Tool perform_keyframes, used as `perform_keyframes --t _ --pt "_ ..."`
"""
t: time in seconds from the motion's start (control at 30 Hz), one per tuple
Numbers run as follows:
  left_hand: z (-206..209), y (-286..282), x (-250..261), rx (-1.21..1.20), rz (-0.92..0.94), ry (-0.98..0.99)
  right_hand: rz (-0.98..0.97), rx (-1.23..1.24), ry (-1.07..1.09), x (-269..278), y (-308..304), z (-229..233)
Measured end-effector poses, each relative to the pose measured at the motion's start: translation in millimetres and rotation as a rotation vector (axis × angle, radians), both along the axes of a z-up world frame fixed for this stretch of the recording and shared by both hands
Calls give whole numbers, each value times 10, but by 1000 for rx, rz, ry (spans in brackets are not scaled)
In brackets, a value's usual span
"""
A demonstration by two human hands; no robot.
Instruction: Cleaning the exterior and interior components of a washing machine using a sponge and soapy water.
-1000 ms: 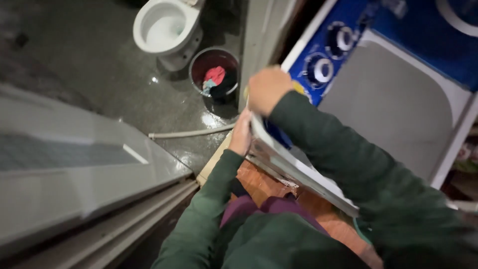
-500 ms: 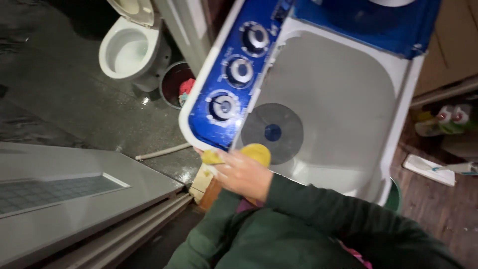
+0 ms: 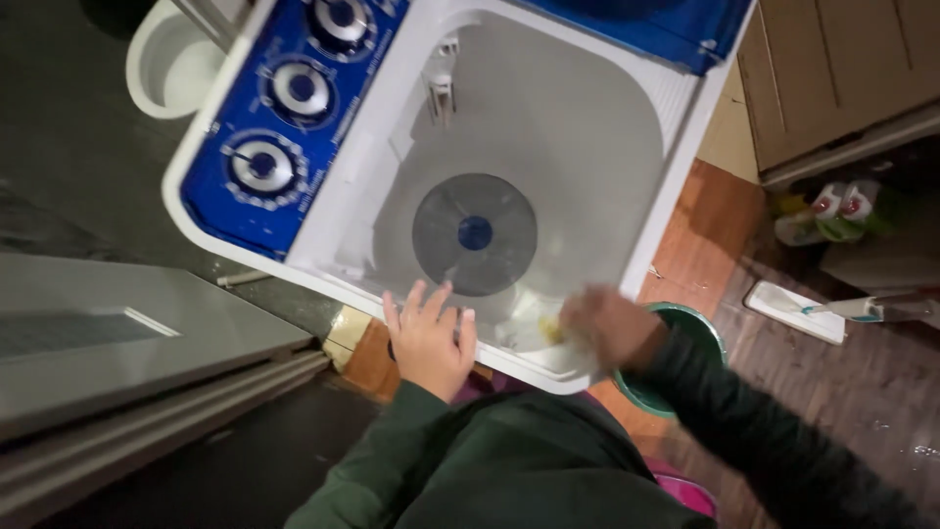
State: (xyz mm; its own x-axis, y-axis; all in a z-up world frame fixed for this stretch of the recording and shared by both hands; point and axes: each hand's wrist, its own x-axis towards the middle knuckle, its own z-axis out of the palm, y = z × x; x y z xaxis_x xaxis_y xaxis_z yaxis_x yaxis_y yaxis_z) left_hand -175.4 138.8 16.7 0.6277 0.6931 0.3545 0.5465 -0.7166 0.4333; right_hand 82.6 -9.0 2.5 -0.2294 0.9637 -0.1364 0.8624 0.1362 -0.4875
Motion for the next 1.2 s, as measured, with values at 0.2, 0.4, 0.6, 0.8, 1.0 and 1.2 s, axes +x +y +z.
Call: perform_keyframes --t 0.2,0.4,0.6,0.8,1.0,1.2 --pt "-11 -321 341 -197 -268 180 -432 268 -475 1539 419 -7" --pt "118 -479 504 -263 -333 402 -315 -46 -268 1170 300 -485" --pt "-3 -462 470 -275 -337 403 -435 491 -463 2187 609 -546" --pt "48 -475 446 -268 -310 274 -678 258 -498 1548 737 -629" --pt "-55 -481 448 -316 -298 254 -941 506 307 1885 620 -715" --pt "-85 -429 449 -321 -361 309 -1175 573 855 2888 842 -1363"
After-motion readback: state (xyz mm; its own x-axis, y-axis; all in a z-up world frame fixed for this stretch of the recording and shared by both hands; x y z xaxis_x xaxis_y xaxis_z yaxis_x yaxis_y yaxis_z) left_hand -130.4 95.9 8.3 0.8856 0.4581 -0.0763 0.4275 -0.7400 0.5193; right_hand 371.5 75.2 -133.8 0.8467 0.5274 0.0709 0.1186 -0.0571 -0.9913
